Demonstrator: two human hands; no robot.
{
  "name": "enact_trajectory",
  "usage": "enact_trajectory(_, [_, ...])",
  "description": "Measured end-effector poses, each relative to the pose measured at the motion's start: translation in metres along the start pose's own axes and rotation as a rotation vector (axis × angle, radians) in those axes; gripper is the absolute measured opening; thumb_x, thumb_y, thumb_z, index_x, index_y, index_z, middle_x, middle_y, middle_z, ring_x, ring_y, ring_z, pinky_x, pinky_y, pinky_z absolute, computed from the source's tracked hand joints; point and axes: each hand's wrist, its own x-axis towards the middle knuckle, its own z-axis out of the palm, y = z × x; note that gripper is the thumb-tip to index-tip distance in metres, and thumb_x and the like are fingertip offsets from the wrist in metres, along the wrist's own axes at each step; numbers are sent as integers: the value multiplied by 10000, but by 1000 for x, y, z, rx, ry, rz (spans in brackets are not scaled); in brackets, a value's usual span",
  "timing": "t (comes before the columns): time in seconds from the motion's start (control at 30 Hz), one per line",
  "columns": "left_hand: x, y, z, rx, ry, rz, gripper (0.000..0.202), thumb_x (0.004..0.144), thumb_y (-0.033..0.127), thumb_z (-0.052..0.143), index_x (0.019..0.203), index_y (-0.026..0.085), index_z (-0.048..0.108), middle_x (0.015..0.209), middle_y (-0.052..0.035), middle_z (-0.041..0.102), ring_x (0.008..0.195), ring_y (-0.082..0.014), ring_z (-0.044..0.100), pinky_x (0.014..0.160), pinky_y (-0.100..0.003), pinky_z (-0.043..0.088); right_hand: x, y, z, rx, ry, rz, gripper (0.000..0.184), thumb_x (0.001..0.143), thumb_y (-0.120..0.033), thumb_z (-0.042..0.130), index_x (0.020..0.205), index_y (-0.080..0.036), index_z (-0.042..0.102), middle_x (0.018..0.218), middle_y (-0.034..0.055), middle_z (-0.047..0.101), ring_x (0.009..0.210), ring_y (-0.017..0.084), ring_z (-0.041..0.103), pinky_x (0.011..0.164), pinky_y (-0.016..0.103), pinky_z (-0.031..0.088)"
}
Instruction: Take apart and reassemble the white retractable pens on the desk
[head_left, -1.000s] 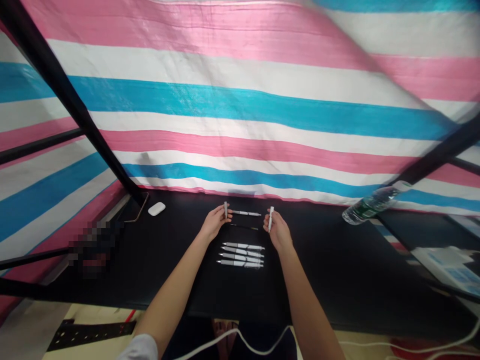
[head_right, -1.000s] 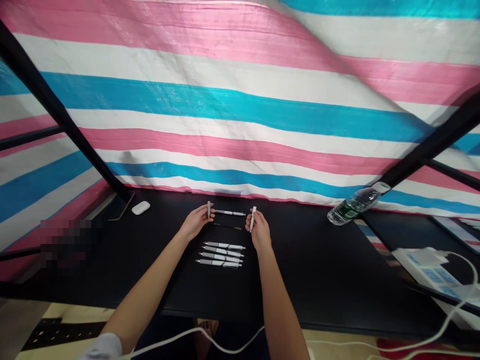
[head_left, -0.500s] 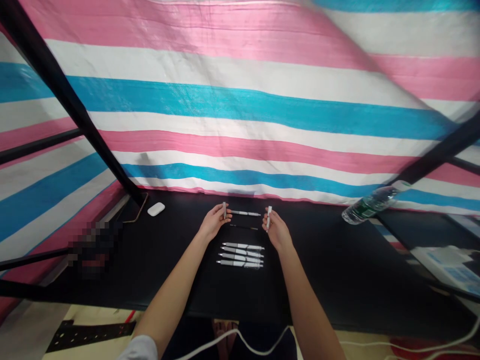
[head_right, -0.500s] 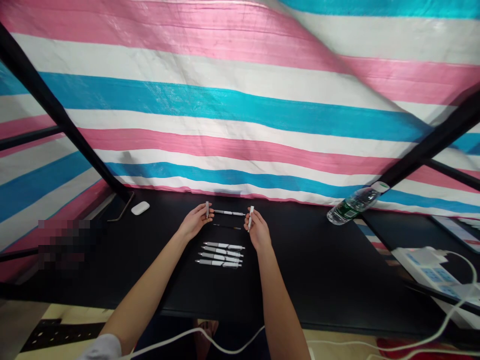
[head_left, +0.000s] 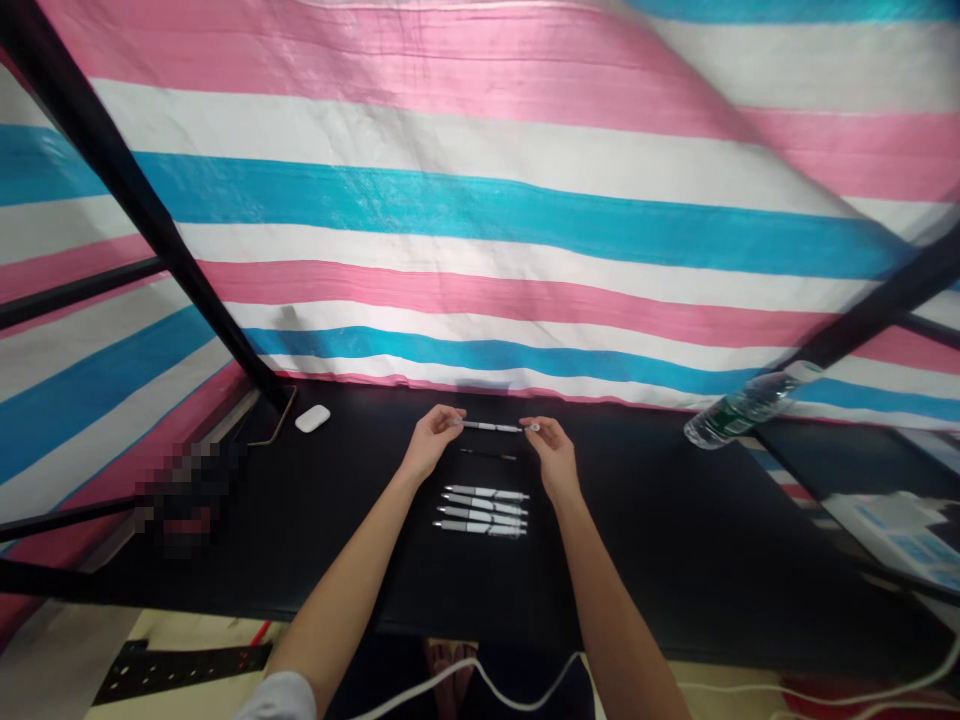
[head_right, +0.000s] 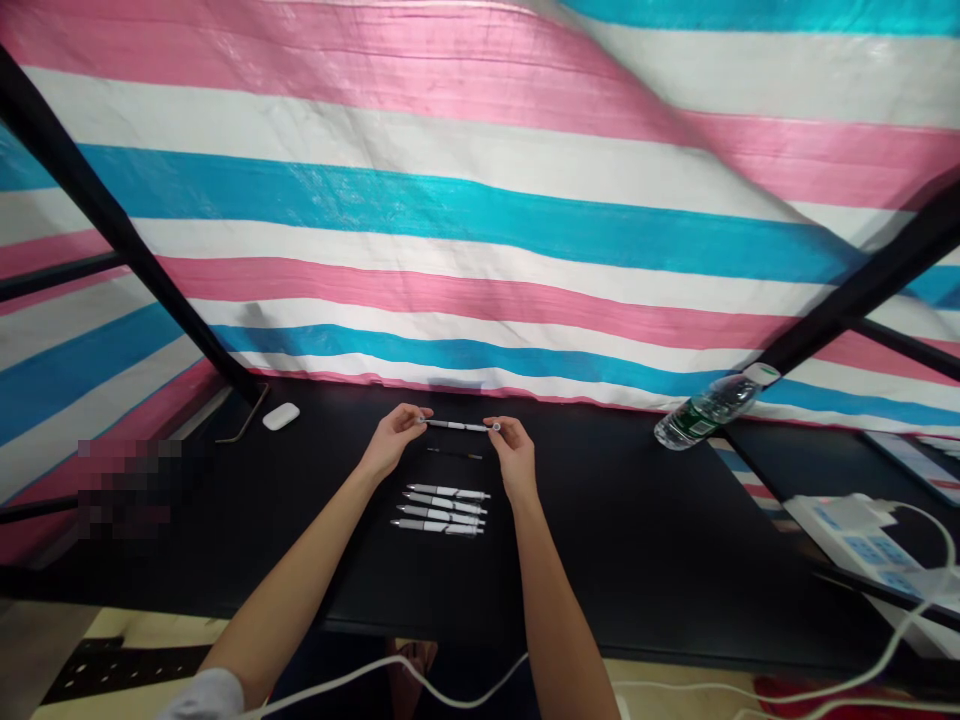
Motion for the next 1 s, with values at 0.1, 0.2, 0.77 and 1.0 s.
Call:
enact_trajectory(0.1, [0, 1, -1, 62, -21, 24, 203, 701, 269, 700, 780, 160, 548, 1136, -110, 650, 1078, -225, 597, 953, -380, 417, -2, -3, 0, -55, -60, -67, 188, 736, -358, 686, 804, -216, 584, 1004, 76, 707, 1064, 235, 616, 957, 420, 437])
enact_trajectory(0.2, [0, 1, -1, 58, -21, 41, 195, 707, 262, 696, 782, 162, 546, 1147, -112, 649, 1089, -229, 593, 956, -384, 414, -2, -2, 0, -88, -95, -98, 176, 760, -363, 672, 829, -214, 609, 1021, 78, 702, 1088, 234, 605, 991, 425, 416])
enact_trajectory(0.77, [0, 0, -2, 140, -17, -49, 401, 768, 462, 658, 1022, 152, 643, 837, -56, 688, 729, -183, 672, 775, -352, 528, 0, 11, -1, -308, 3, -29, 388, 770, -449, 584, 1035, -167, 622, 721, 20, 626, 636, 148, 554, 612, 283, 452])
enact_trajectory(1.0, [0, -7, -20, 975, 21, 172, 172, 820, 172, 569, 922, 207, 703, 928, -60, 662, 837, -202, 610, 765, -319, 469, 0, 20, -13, -751, 38, -129, 135, 767, -306, 552, 839, -202, 601, 758, 35, 633, 702, 180, 566, 706, 312, 441])
